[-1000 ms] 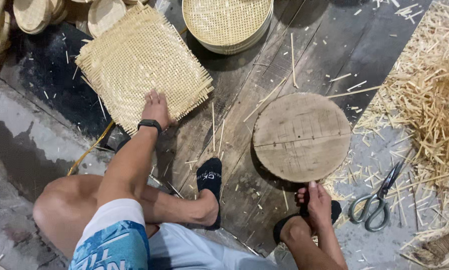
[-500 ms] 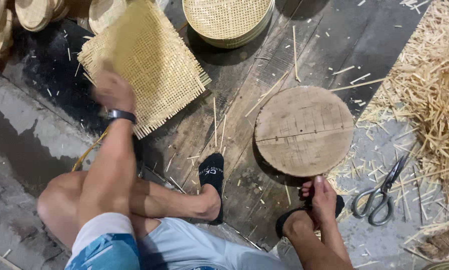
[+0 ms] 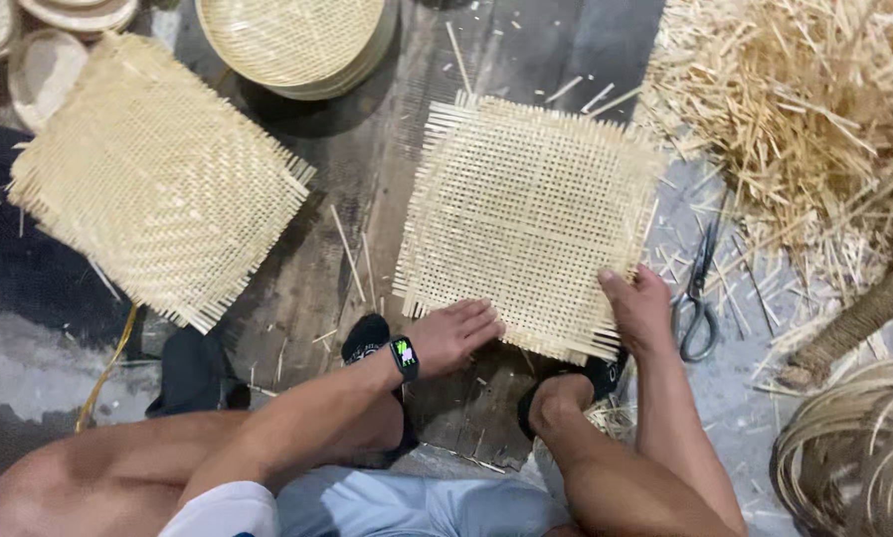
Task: The person sits on the floor assembling round bamboo sieves. They place a square woven bamboo mat over a bamboo ring, press a wooden forming block into the mat to shape it, trim the excess mat edges with scissors, and set the finished sieve onto a stack.
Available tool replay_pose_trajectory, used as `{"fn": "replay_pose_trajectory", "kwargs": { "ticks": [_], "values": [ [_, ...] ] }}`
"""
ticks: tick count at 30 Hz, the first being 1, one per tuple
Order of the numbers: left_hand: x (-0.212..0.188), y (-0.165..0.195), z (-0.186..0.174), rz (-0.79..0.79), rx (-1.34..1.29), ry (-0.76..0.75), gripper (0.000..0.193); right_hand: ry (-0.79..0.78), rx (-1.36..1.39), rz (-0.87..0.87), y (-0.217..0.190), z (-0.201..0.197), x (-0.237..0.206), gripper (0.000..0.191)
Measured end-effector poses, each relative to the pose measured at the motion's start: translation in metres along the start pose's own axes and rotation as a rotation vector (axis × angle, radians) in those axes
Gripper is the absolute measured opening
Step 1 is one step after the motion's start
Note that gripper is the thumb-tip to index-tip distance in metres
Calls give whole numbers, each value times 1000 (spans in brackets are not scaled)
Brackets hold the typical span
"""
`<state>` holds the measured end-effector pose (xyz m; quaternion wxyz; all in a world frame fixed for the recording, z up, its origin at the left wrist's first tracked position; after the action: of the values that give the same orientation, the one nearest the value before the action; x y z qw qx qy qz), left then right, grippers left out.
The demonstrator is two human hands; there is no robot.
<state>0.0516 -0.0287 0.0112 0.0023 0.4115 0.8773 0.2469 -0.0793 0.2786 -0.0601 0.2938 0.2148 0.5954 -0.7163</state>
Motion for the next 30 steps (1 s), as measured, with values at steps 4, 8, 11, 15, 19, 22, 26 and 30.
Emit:
{"fn": "replay_pose_trajectory", "kwargs": {
  "ticks": [4, 8, 11, 15, 19, 22, 26, 30],
  "values": [
    [2, -45, -9, -391, -219, 68, 46, 99, -145, -60, 7, 13, 3, 33],
    [-15, -141, -30, -1426, -448, 577, 84, 88, -59, -54, -3, 24, -8, 33],
    [-28, -176, -16, -1378, -897, 568, 45, 209, -225, -24, -22, 36, -22, 37],
    [-43, -185, 3, -1307, -746, 562, 34, 517, -982, -509, -50, 73, -51, 71],
    [-38, -171, -12, -1298, -516, 488, 32, 153, -1473, -789, -49, 131, -53, 68],
    [-17, -129, -39, -1192, -172, 567, 33, 164, -1613, -882, -44, 148, -51, 68],
    [46, -15, -22, -780, -684, 932, 19, 135, -1671, -749, -37, 141, -48, 67],
    [76, 52, -15, -407, -119, 391, 11, 123, -1593, -704, -32, 133, -52, 68]
  ]
}}
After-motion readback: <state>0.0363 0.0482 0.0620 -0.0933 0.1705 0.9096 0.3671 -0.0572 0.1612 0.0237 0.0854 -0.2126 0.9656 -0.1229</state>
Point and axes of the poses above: each hand's wrist, its own x-axis towards the middle knuckle, its own z-axis out of the palm, y = z × x, the point moved 2 cm from there along x, towards the middle knuckle, and after that the axes turned 11 degrees about z, right-handed, at the moved point
